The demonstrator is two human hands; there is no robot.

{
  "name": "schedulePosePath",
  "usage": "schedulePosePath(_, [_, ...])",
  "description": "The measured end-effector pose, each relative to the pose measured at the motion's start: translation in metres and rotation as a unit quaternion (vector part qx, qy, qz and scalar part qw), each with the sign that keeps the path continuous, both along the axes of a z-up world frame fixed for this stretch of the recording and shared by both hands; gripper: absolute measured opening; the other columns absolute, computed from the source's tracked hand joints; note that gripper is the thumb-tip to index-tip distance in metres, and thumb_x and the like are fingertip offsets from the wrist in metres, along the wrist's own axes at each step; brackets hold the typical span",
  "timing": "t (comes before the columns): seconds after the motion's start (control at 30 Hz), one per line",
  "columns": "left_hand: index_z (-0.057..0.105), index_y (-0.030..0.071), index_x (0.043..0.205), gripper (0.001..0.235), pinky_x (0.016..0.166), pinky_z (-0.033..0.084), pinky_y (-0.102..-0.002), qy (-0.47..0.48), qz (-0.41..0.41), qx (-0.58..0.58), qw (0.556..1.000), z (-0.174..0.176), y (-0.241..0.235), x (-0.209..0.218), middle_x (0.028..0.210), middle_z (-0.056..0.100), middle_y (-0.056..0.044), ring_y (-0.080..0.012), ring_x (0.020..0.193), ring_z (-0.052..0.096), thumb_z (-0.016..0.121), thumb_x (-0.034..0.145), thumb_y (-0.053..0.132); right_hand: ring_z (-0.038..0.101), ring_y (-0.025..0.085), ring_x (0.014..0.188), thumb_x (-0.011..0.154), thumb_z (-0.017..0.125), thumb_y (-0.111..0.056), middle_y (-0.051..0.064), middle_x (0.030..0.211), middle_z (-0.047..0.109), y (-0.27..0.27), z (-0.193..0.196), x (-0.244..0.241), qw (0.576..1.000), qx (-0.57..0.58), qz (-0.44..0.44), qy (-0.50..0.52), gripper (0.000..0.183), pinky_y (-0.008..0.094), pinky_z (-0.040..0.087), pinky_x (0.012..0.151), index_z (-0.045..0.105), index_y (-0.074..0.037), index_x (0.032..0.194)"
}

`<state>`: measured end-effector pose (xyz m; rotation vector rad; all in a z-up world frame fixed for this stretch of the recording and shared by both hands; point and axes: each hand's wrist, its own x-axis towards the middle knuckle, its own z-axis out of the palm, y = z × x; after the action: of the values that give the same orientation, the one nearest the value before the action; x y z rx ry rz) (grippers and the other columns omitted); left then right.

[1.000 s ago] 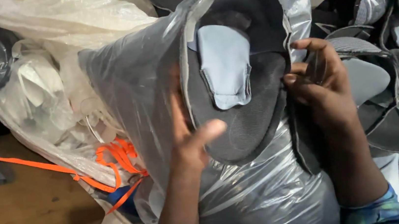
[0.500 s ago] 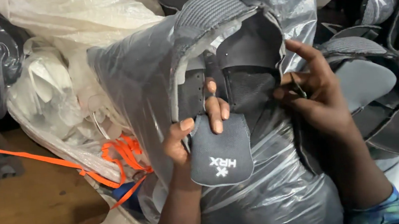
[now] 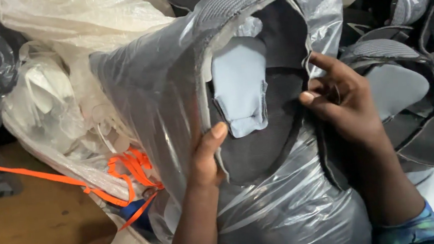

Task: The person inspects shoe uppers and uses a small tool to trim excess threads or material.

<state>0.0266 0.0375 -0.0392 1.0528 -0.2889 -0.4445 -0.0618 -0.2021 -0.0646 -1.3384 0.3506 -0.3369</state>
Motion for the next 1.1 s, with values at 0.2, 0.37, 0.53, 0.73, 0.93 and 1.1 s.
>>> schedulePosePath(0.2, [0.034, -0.008, 0.157, 0.076, 0.11, 0.04, -0.054, 0.195, -0.075, -0.05, 0.977, -0.049, 0.01, 0.008, 0.145, 0.05, -0.023, -0.0365, 0.13, 0.051, 0.068, 0.101, 0.032, 0.052, 0.005, 0.09, 0.093, 0.072, 0.003, 0.001, 0.116, 0.055, -0.021, -0.026, 0.001, 0.998, -0.047, 0.012, -0.043, 0.039, 0.022, 0.044, 0.072, 0.049, 0.002, 0.124])
schedulePosePath(0.37, [0.011, 0.009, 0.174, 0.093, 0.136, 0.022, -0.042, -0.152, -0.109, 0.035, 0.982, -0.015, -0.008, 0.0, 0.176, 0.02, -0.015, -0.0266, 0.167, 0.021, 0.06, 0.109, 0.054, 0.051, 0.014, 0.097, 0.098, 0.07, 0.004, 0.007, 0.117, 0.055, -0.018, -0.014, -0.024, 0.993, 0.074, -0.043, -0.086, 0.045, 0.027, 0.047, 0.087, 0.061, -0.002, 0.141])
schedulePosePath(0.53, [0.002, 0.009, 0.17, 0.096, 0.13, 0.027, -0.054, 0.013, -0.176, -0.132, 0.976, 0.013, -0.017, 0.014, 0.177, 0.011, -0.022, -0.0356, 0.166, 0.014, 0.065, 0.105, 0.04, 0.056, 0.032, 0.137, 0.121, 0.057, -0.003, 0.018, 0.148, 0.053, -0.022, 0.027, -0.053, 0.831, -0.523, -0.129, -0.137, 0.014, 0.034, 0.045, 0.118, 0.056, -0.004, 0.135])
schedulePosePath(0.73, [0.004, 0.009, 0.171, 0.094, 0.132, 0.028, -0.053, 0.015, -0.186, -0.157, 0.97, 0.006, -0.019, 0.016, 0.178, 0.012, -0.021, -0.0356, 0.167, 0.014, 0.067, 0.104, 0.031, 0.06, 0.028, 0.131, 0.118, 0.057, -0.006, 0.017, 0.144, 0.056, -0.03, 0.047, -0.064, 0.872, -0.461, -0.097, -0.132, 0.015, 0.031, 0.048, 0.112, 0.057, -0.005, 0.134])
schedulePosePath(0.93, [0.01, 0.005, 0.169, 0.091, 0.13, 0.029, -0.056, -0.006, -0.172, -0.117, 0.978, 0.009, -0.014, 0.014, 0.175, 0.02, -0.025, -0.0377, 0.167, 0.017, 0.068, 0.103, 0.028, 0.063, 0.023, 0.124, 0.116, 0.057, -0.008, 0.016, 0.141, 0.058, -0.041, 0.064, -0.104, 0.901, -0.39, -0.163, -0.097, 0.017, 0.028, 0.051, 0.107, 0.059, -0.007, 0.133])
schedulePosePath(1.1, [0.018, 0.0, 0.167, 0.087, 0.129, 0.033, -0.056, -0.033, -0.171, -0.073, 0.982, 0.012, -0.015, 0.012, 0.173, 0.026, -0.026, -0.04, 0.164, 0.025, 0.069, 0.104, 0.031, 0.069, 0.027, 0.088, 0.088, 0.081, -0.004, 0.021, 0.114, 0.071, -0.075, 0.05, -0.062, 0.792, -0.565, -0.15, 0.175, 0.045, 0.037, 0.054, 0.077, 0.068, 0.002, 0.13])
